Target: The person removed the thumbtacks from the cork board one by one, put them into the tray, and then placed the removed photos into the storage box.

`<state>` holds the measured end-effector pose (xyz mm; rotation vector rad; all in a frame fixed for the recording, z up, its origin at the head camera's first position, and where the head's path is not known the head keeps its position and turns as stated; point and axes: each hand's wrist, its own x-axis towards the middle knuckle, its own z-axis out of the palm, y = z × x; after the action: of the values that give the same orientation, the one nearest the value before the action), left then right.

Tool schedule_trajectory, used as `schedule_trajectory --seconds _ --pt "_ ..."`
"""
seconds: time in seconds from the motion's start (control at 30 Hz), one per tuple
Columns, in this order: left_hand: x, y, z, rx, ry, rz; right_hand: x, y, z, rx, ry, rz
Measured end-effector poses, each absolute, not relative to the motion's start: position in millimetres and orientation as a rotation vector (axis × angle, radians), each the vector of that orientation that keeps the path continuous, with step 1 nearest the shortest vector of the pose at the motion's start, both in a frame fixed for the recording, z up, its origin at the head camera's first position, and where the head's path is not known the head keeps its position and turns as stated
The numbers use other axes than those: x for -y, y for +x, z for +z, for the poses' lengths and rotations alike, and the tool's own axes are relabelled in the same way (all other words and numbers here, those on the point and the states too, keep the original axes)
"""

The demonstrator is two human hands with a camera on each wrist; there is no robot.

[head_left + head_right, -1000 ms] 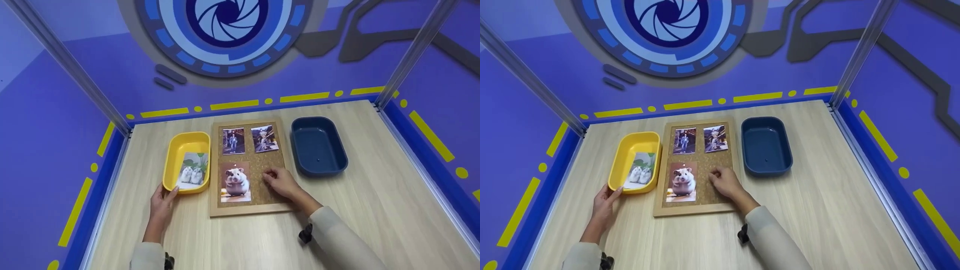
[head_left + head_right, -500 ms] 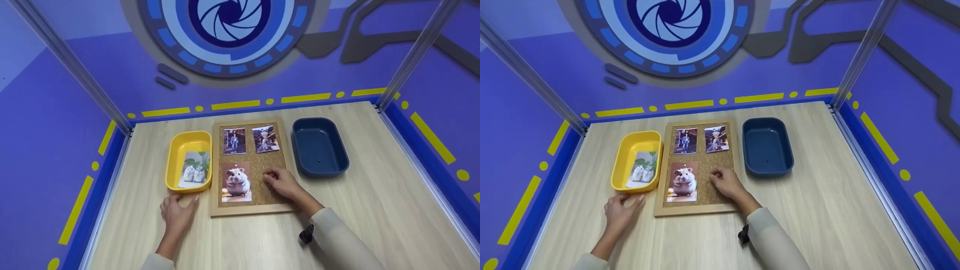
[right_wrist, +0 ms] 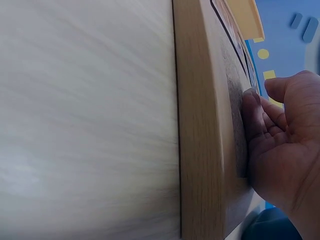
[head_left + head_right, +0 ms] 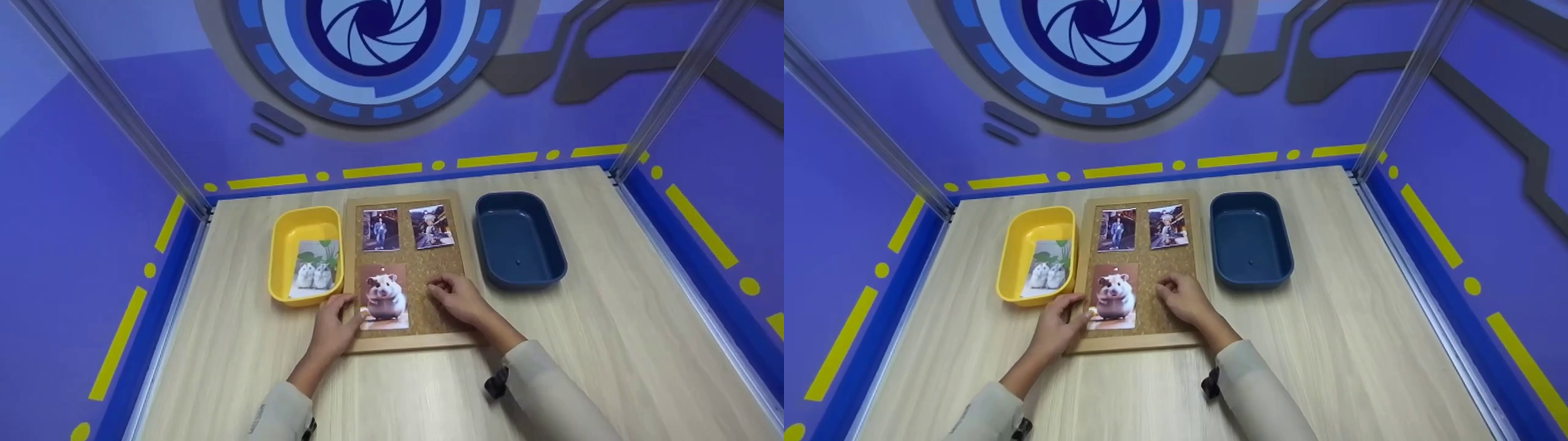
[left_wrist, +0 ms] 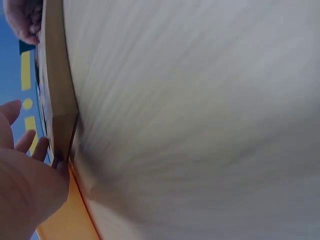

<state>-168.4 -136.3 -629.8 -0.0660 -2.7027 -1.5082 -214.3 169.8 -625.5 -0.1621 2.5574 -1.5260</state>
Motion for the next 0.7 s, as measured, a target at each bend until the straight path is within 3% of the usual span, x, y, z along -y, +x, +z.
schedule_trajectory --seconds 0.33,0.7 --pt "125.4 -181.8 -643.6 2.895 -0.447 -1.196 -169.6 -214.8 -626.5 -2.553 -0.171 -1.561" --pt "125.7 -185.3 -636.8 3.149 -0.509 -0.923 -165.7 -213.0 -627.2 -2.591 -0.142 -1.549"
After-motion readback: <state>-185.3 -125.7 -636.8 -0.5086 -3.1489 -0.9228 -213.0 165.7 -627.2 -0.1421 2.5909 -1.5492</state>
